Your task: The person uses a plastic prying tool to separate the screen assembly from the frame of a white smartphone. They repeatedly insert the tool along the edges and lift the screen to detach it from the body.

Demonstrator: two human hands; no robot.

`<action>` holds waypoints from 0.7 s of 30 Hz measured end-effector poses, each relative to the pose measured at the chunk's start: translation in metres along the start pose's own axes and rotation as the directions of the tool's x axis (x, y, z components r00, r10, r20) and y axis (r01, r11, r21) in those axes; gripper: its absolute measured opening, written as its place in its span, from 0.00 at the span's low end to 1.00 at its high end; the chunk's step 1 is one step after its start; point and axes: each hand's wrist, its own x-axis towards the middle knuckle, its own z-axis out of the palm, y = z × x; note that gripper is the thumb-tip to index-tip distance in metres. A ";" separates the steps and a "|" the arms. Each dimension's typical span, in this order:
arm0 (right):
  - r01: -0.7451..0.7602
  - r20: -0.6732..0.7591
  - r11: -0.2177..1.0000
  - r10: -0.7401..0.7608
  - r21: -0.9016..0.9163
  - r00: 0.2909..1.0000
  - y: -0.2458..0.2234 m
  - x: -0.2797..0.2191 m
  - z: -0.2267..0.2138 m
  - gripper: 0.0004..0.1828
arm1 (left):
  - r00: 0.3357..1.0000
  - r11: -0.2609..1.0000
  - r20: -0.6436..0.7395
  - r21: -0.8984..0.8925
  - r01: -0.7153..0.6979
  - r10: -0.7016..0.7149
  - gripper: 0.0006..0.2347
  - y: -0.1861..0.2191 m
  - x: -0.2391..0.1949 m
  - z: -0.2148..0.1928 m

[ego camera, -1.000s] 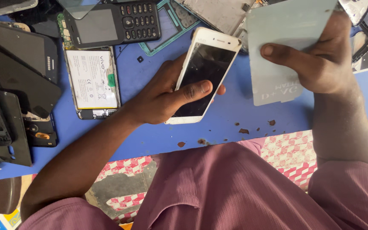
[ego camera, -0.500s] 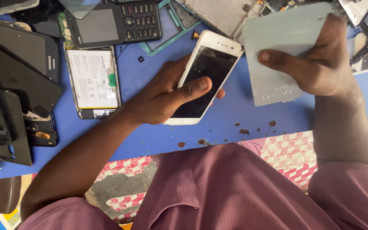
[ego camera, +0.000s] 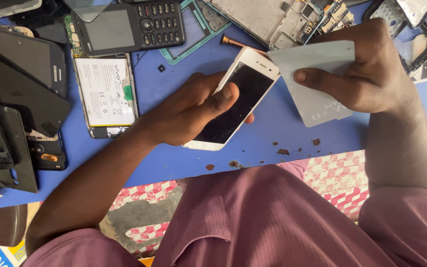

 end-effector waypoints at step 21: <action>-0.127 0.158 0.972 0.096 0.198 0.983 0.020 -0.011 0.010 0.23 | 0.979 0.988 0.192 -0.124 0.090 -0.066 0.31 0.006 -0.001 -0.005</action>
